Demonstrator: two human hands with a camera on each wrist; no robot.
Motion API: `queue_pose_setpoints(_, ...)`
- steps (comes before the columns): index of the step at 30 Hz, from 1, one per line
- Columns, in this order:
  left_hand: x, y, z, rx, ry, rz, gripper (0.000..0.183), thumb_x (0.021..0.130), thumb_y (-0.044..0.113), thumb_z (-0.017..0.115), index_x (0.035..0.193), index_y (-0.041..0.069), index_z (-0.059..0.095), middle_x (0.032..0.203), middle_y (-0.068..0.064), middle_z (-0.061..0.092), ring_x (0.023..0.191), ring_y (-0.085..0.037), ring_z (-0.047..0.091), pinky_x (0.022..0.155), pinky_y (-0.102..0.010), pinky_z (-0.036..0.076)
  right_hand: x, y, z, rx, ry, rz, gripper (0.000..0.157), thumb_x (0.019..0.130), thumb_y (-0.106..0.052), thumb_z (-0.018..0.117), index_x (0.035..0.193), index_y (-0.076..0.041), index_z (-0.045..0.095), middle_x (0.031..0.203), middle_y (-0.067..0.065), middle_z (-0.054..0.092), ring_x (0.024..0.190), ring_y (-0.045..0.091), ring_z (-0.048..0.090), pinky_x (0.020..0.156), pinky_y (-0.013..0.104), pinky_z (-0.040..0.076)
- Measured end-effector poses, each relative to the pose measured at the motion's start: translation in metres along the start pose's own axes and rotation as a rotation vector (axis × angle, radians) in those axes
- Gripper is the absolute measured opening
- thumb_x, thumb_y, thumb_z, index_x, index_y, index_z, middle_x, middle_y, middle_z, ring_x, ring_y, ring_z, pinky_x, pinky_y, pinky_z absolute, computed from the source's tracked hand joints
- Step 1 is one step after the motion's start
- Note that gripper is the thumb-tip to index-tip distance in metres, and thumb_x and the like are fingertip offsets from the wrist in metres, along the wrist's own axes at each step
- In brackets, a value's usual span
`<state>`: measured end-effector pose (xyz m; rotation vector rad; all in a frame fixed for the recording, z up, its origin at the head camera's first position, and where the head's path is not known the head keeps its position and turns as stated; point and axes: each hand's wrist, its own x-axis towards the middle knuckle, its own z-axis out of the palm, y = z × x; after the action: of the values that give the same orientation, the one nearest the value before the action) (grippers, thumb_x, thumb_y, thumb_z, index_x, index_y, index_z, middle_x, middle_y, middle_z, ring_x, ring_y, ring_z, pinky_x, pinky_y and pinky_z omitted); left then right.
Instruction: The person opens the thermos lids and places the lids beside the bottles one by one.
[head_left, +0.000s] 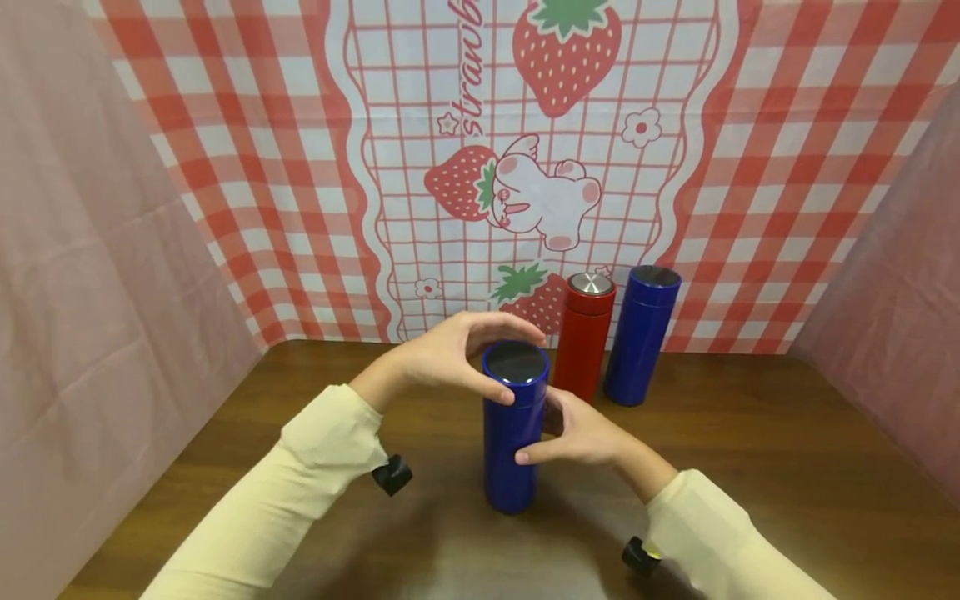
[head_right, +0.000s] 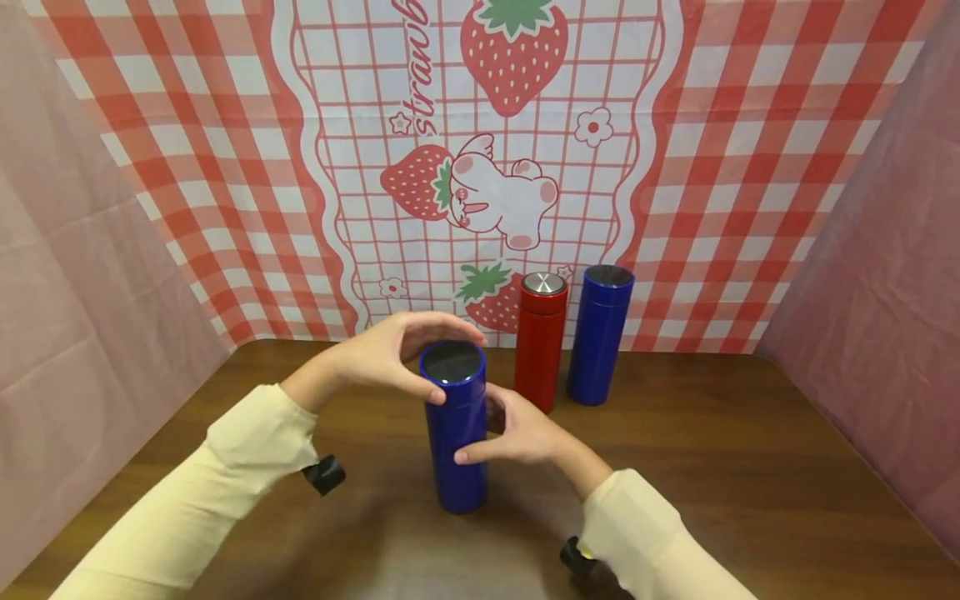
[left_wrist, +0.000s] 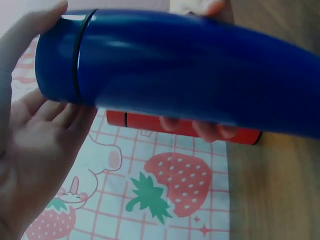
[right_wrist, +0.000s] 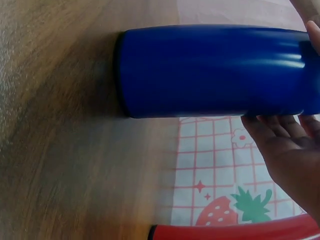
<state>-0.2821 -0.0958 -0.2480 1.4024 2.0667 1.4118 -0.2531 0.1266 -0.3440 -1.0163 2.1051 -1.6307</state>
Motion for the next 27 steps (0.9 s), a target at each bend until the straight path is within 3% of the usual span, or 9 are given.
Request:
queue_pose_setpoints(4,0.0051,-0.0002,-0.005,-0.019,-0.078,-0.017,0.062,0.072,-0.004,0.079,0.129,-0.001,0.054,0.13,-0.017,0.06,0.119,-0.017,0.059,0.104,-0.031,0.047,0.0009,0.0017,-0.001,0.009,-0.006,-0.002,0.074,0.076,-0.011,0.08,0.136,0.007,0.041,0.129,0.029,0.056,0.108,0.003,0.062,0.096,0.021,0.05)
queue_pose_setpoints(8,0.0073,0.0004,-0.008,-0.03,-0.097,-0.043,0.062,0.072,-0.003,0.079,0.129,0.0,0.055,0.129,-0.016,0.062,0.117,-0.017,0.06,0.102,-0.032,0.049,0.0022,0.0016,-0.0031,-0.009,-0.016,-0.008,0.068,0.076,-0.012,0.08,0.131,0.007,0.046,0.123,0.029,0.061,0.104,0.004,0.064,0.093,0.023,0.052)
queue_pose_setpoints(27,0.0019,0.0061,-0.0031,0.13,-0.011,-0.089,0.055,0.075,0.01,0.081,0.127,0.011,0.061,0.123,-0.005,0.068,0.109,-0.011,0.064,0.093,-0.031,0.054,0.0032,0.0027,-0.0048,-0.051,-0.013,-0.012,0.06,0.076,-0.012,0.08,0.125,0.008,0.052,0.117,0.028,0.065,0.101,0.005,0.066,0.092,0.023,0.053)
